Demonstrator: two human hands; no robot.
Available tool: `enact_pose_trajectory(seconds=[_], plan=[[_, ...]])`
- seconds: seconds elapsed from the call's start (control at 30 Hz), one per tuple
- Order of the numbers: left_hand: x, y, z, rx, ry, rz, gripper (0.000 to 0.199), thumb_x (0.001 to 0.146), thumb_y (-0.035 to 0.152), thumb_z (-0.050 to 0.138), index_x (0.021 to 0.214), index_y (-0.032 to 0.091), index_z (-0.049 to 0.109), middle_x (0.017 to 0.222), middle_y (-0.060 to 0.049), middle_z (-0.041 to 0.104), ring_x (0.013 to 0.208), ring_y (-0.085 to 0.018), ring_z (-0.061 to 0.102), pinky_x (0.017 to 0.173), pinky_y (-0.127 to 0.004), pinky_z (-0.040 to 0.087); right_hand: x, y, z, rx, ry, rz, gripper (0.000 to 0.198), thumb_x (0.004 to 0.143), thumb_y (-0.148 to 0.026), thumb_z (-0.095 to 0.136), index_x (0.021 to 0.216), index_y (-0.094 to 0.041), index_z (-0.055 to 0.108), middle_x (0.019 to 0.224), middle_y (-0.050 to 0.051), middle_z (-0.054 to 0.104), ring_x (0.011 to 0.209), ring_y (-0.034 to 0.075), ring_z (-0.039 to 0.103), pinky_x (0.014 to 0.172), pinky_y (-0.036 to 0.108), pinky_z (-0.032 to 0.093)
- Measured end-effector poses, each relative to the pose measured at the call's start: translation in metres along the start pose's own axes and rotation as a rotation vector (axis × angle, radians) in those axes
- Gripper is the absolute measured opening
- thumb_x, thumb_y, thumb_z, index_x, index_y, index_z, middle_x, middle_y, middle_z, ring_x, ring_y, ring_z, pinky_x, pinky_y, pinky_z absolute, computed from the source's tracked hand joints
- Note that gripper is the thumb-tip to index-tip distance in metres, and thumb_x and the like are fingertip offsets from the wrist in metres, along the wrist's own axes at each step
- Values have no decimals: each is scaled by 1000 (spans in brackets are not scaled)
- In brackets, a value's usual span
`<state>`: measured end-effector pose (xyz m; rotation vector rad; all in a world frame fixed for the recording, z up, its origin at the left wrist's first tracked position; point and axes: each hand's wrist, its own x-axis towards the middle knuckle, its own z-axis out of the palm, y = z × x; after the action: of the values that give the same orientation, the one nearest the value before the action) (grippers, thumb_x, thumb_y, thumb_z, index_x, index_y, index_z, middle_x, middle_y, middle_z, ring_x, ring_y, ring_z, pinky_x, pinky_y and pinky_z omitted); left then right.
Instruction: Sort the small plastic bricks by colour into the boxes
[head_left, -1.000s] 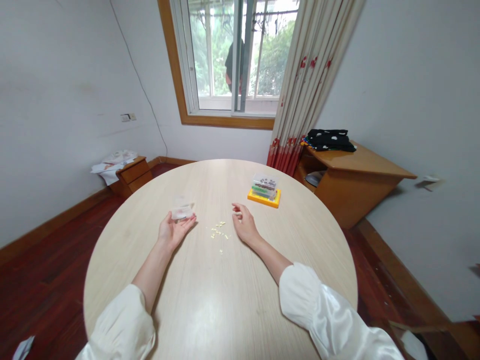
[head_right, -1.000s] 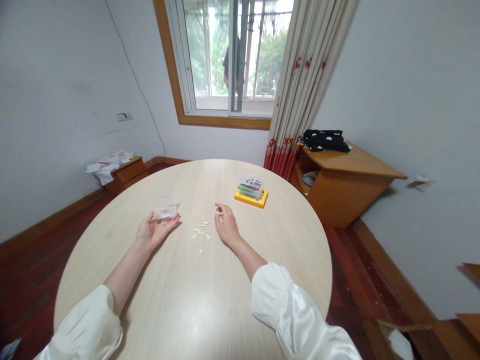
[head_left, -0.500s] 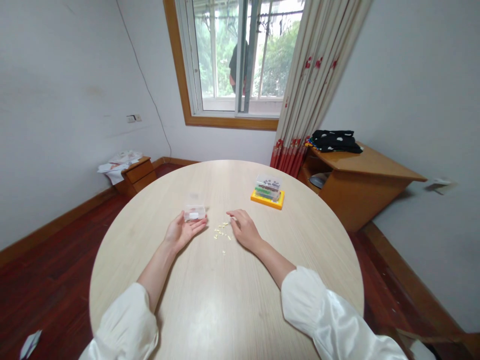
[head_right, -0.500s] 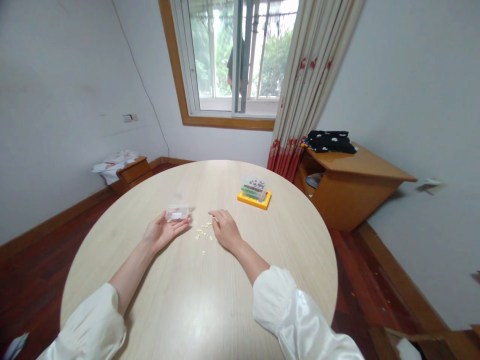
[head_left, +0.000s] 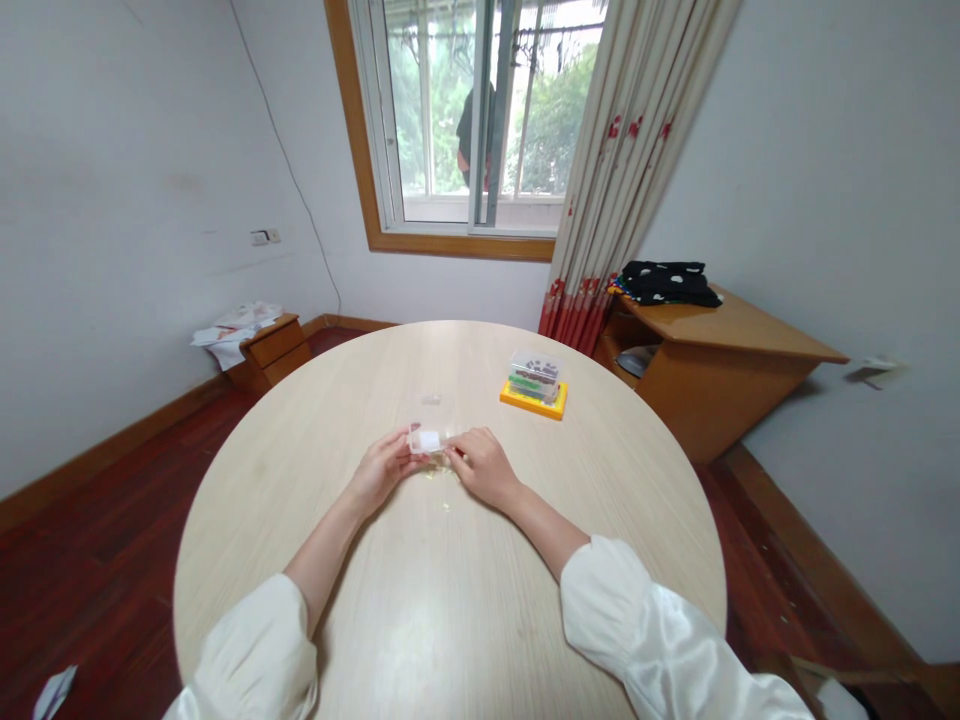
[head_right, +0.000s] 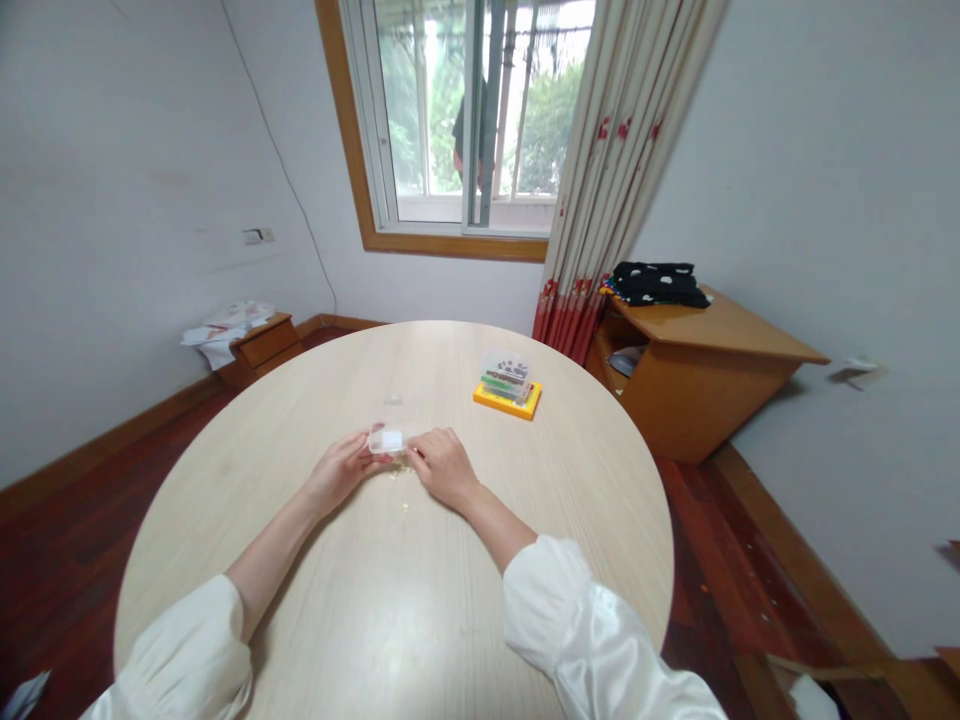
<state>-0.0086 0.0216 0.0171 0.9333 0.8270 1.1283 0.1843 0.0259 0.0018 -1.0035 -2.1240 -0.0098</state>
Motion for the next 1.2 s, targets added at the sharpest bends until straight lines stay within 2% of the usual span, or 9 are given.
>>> enact_pose_trajectory(seconds=[0.07, 0.13, 0.2, 0.33, 0.47, 0.87, 0.97, 1.07, 1.2], plan=[[1, -3, -2, 256, 142, 201, 28, 74, 33, 61, 92, 12, 63, 74, -7, 68, 71, -18, 64, 80, -36, 48, 1, 9, -2, -56, 45, 88, 19, 88, -24, 47, 81, -17, 63, 74, 6, 65, 73, 17, 53, 70, 30, 34], [0, -7, -1, 553, 164, 348, 26, 77, 36, 56, 83, 13, 66, 75, -8, 68, 77, -20, 63, 83, -38, 48, 1, 22, -6, -114, 66, 168, 18, 88, -22, 48, 81, -16, 63, 77, 6, 65, 75, 18, 53, 71, 30, 33], [-3, -10, 1, 808, 53, 432, 28, 80, 36, 51, 85, 14, 68, 89, -11, 69, 89, -22, 62, 88, -40, 46, 1, 35, -8, -166, 61, 231, 16, 87, -22, 49, 82, -16, 63, 79, 6, 66, 77, 18, 53, 72, 30, 32], [-7, -17, 8, 1171, -250, 477, 39, 87, 36, 42, 115, 17, 59, 123, -13, 58, 118, -23, 49, 106, -47, 29, 0, 51, -9, -240, 37, 327, 17, 87, -22, 49, 83, -16, 64, 82, 6, 67, 81, 19, 54, 72, 30, 32], [-8, -20, 10, 1402, -325, 391, 50, 89, 41, 37, 132, 17, 44, 138, -13, 43, 131, -25, 34, 110, -53, 14, 0, 55, -7, -275, -12, 374, 19, 88, -22, 47, 88, -17, 65, 88, 6, 68, 86, 20, 55, 74, 31, 32], [-7, -19, 11, 1551, -308, 314, 60, 90, 49, 28, 139, 15, 31, 148, -12, 25, 137, -27, 18, 110, -51, 11, 2, 54, -9, -418, -148, 452, 30, 83, -13, 46, 108, -16, 62, 97, 11, 65, 93, 23, 52, 78, 33, 34], [-7, -18, 11, 1552, -308, 290, 61, 90, 49, 27, 139, 13, 30, 148, -13, 24, 137, -26, 17, 111, -50, 10, 4, 54, -13, -413, -56, 421, 33, 83, -15, 44, 113, -16, 59, 98, 11, 63, 94, 23, 51, 80, 34, 35], [-7, -19, 11, 1533, -300, 280, 61, 90, 49, 26, 140, 12, 29, 148, -13, 23, 138, -26, 16, 111, -49, 9, 7, 59, -25, -441, 150, 393, 36, 83, -15, 41, 116, -18, 57, 109, 12, 59, 101, 23, 48, 87, 37, 33], [-6, -21, 9, 1495, -291, 298, 60, 90, 49, 26, 140, 15, 29, 148, -12, 24, 138, -25, 16, 111, -50, 11, 6, 78, -43, -526, 321, 440, 50, 82, -15, 39, 132, -17, 41, 132, 13, 45, 121, 25, 36, 100, 45, 21]])
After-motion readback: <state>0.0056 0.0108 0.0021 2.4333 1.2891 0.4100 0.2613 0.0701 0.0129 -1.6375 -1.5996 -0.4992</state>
